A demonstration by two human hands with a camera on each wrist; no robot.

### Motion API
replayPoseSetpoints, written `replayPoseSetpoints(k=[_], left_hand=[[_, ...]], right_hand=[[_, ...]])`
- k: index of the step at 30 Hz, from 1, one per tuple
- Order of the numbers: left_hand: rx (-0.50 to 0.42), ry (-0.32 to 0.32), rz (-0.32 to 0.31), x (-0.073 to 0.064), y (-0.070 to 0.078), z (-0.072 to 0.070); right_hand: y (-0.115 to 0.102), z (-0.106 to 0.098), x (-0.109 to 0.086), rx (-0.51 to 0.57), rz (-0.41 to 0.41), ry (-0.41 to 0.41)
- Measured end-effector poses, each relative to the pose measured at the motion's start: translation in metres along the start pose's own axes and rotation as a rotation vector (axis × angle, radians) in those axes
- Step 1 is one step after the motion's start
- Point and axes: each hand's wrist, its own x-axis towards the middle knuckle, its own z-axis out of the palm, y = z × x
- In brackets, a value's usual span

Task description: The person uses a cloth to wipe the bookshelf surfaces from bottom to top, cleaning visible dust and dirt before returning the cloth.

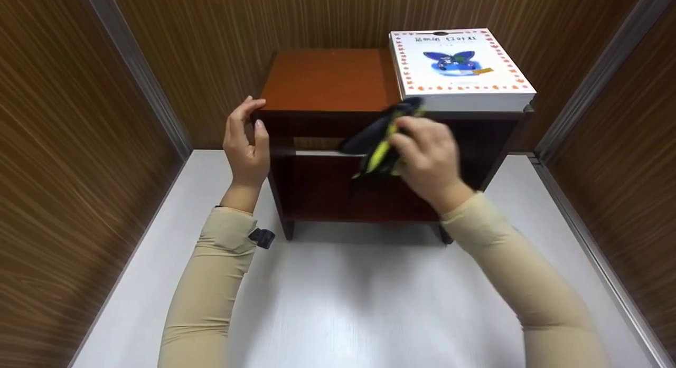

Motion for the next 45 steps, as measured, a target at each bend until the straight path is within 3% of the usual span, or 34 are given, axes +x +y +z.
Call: replayPoseSetpoints(k=[4,7,11,15,18,22,24,27,29,32,35,38,42,45], left_hand=[[-0.015,0.008,-0.002,-0.004,-0.006,-0.001],[-0.043,0.007,-0.019,-0.009,-0.019,-0.001],[-0.092,-0.016,-0.076,-0.012,-0.031,-0.002],[-0.093,-0.045,-0.098,-0.011,-0.032,-0.003],[-0.078,-0.061,-0.100,-0.010,-0.032,0.001],[-0.093,-0.055,-0.082,-0.004,-0.025,0.005],[-0.113,-0.048,-0.062,0.001,-0.017,0.006],[-0.122,-0.042,-0.033,0.006,-0.005,0.006],[-0.109,-0.043,-0.020,0.007,0.001,0.006],[-0.083,-0.042,-0.012,0.004,0.002,0.005],[-0.078,-0.048,-0.011,0.000,0.002,0.004],[-0.082,-0.045,-0.004,-0.002,0.002,0.004],[-0.070,-0.022,-0.002,-0.003,-0.002,0.002],[-0.052,-0.019,-0.007,-0.006,-0.014,0.000]], right_hand=[[-0.034,0.036,0.027,0.070,-0.098,-0.026],[-0.055,0.056,0.050,0.122,-0.143,0.023],[-0.066,0.082,0.071,0.074,-0.213,0.055],[-0.057,0.105,0.070,-0.057,-0.265,-0.107],[-0.048,0.108,0.063,-0.149,-0.291,-0.230],[-0.046,0.103,0.060,-0.165,-0.295,-0.229],[-0.050,0.105,0.050,-0.116,-0.293,-0.204],[-0.064,0.112,0.012,-0.048,-0.295,-0.258],[-0.074,0.119,-0.024,-0.006,-0.279,-0.386],[-0.087,0.131,-0.075,0.028,-0.201,-0.647],[-0.092,0.141,-0.106,0.030,-0.104,-0.797],[-0.096,0.145,-0.115,0.051,-0.104,-0.767],[-0.107,0.147,-0.121,0.105,-0.329,-0.663],[-0.116,0.149,-0.130,0.053,-0.470,-0.647]])
